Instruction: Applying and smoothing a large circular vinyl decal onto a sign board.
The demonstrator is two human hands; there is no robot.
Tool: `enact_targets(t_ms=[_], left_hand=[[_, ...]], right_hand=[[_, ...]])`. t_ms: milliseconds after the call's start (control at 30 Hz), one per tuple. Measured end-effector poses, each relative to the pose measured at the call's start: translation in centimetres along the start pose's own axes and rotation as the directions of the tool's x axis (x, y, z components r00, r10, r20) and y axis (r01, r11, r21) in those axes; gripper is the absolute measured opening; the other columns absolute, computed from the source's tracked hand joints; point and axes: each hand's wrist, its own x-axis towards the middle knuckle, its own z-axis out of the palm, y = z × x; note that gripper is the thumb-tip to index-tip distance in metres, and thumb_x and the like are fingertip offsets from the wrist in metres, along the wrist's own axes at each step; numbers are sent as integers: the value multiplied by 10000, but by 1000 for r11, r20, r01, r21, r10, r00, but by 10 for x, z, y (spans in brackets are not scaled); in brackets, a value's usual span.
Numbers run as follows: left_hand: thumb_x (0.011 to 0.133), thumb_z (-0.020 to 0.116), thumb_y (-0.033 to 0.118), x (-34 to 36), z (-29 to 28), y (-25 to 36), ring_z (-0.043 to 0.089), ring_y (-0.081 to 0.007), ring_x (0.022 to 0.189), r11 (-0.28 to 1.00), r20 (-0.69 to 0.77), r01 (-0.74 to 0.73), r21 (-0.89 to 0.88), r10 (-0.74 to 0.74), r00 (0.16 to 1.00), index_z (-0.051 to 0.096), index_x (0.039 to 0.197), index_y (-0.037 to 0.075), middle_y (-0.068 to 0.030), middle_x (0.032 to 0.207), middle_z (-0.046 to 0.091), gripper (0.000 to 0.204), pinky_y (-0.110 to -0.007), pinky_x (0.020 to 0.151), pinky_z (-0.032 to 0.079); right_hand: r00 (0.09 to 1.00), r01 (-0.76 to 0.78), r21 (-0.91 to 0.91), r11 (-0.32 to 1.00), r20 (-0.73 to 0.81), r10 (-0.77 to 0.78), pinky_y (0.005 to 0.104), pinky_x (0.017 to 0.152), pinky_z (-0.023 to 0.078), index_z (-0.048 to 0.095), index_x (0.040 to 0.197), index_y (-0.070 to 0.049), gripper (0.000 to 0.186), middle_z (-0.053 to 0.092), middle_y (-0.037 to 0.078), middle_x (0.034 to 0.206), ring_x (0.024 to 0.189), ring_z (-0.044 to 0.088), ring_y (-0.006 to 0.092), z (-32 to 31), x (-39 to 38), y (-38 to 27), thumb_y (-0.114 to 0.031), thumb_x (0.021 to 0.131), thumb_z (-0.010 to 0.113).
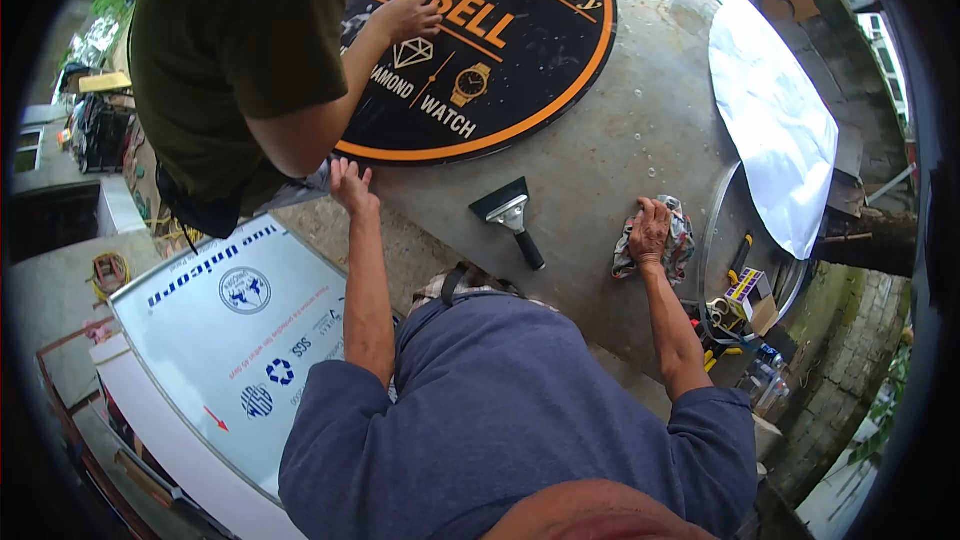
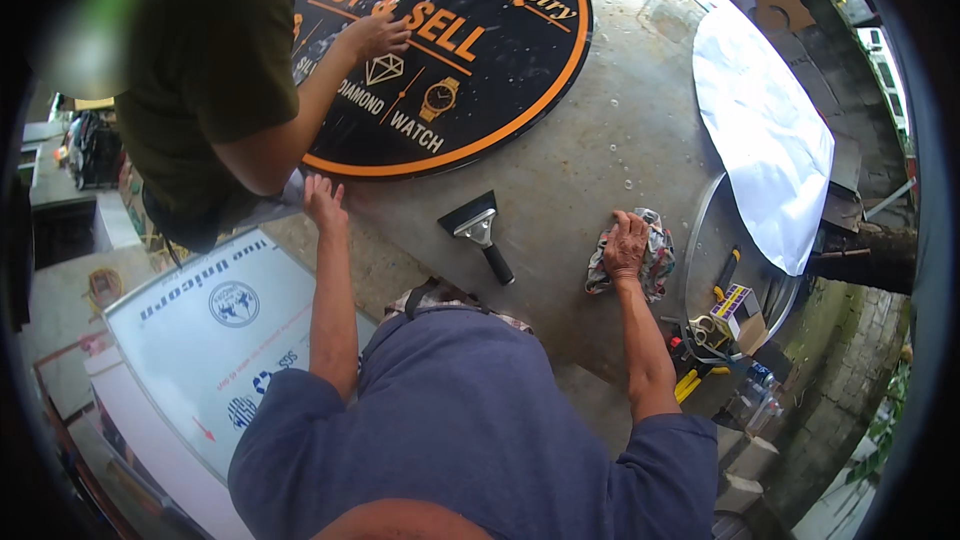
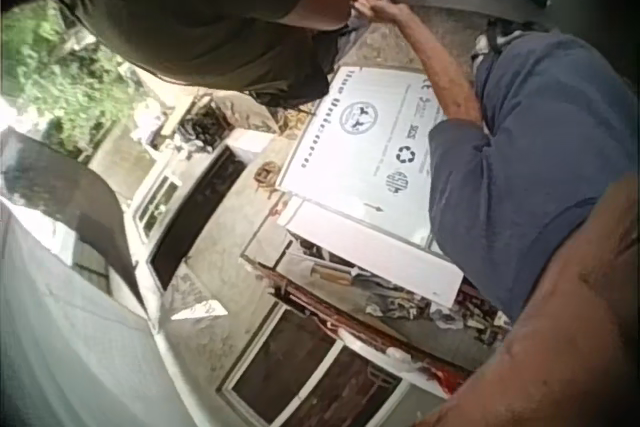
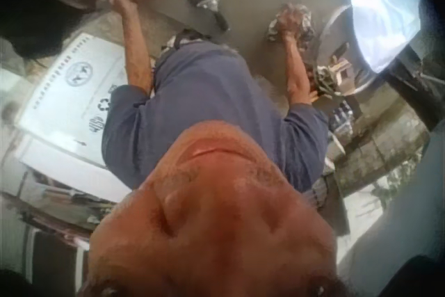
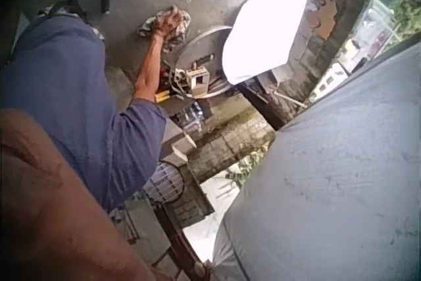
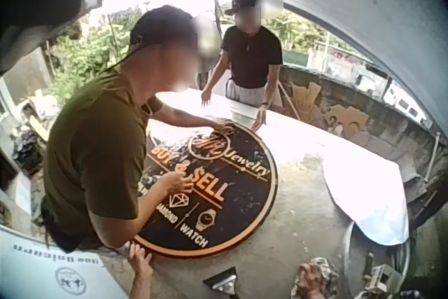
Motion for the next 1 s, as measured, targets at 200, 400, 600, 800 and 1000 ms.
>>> enact_targets(t_ms=[200, 400, 600, 800, 1000], left_hand=[[877, 536, 23, 1, 3, 0, 443, -284, 1324, 998, 13, -23, 50, 22, 1000, 348, 1462, 9, -162, 1518, 367, 614, -396, 895, 488], [910, 549, 52, 0, 2, 1, 501, -276, 1243, 987, -14, 54, 148, -52, 999, 482, 1338, 36, -149, 1366, 512, 433, -407, 894, 482], [963, 567, 351, 26, -23, -29, 504, -217, 1230, 980, 106, 11, -198, 11, 994, 452, 1357, 67, -95, 1336, 531, 499, -389, 979, 445], [975, 535, 391, 31, -12, -34, 485, -222, 1258, 962, 44, -78, -262, 93, 995, 409, 1401, 73, -94, 1370, 505, 546, -391, 1040, 405], [989, 509, 411, 32, -21, -33, 426, -231, 1328, 946, 112, -32, -323, 72, 991, 311, 1480, 86, -92, 1466, 418, 622, -435, 1145, 292]], right_hand=[[1000, -4, 37, 999, -14, 5, 445, 945, 378, 554, 1137, -69, 286, 521, 152, 1079, 1046, 494, 343, -7, 2, -3, -73, 854, 514], [1000, -21, 10, 1000, -1, 21, 452, 953, 375, 552, 1149, -76, 310, 518, 148, 1094, 1052, 490, 341, -6, -5, -3, -79, 840, 527], [1000, 26, -13, 1000, 18, -26, 452, 965, 370, 552, 1150, -78, 308, 521, 151, 1100, 1068, 492, 341, 5, -3, 5, -82, 843, 524], [999, 40, -42, 998, 4, -40, 446, 996, 353, 566, 1174, -87, 306, 542, 139, 1115, 1100, 494, 329, 5, -2, 8, -103, 873, 516], [999, 18, -40, 999, 33, -17, 445, 1005, 344, 567, 1173, -84, 304, 540, 136, 1125, 1117, 485, 326, 7, -3, 6, -106, 874, 516]])
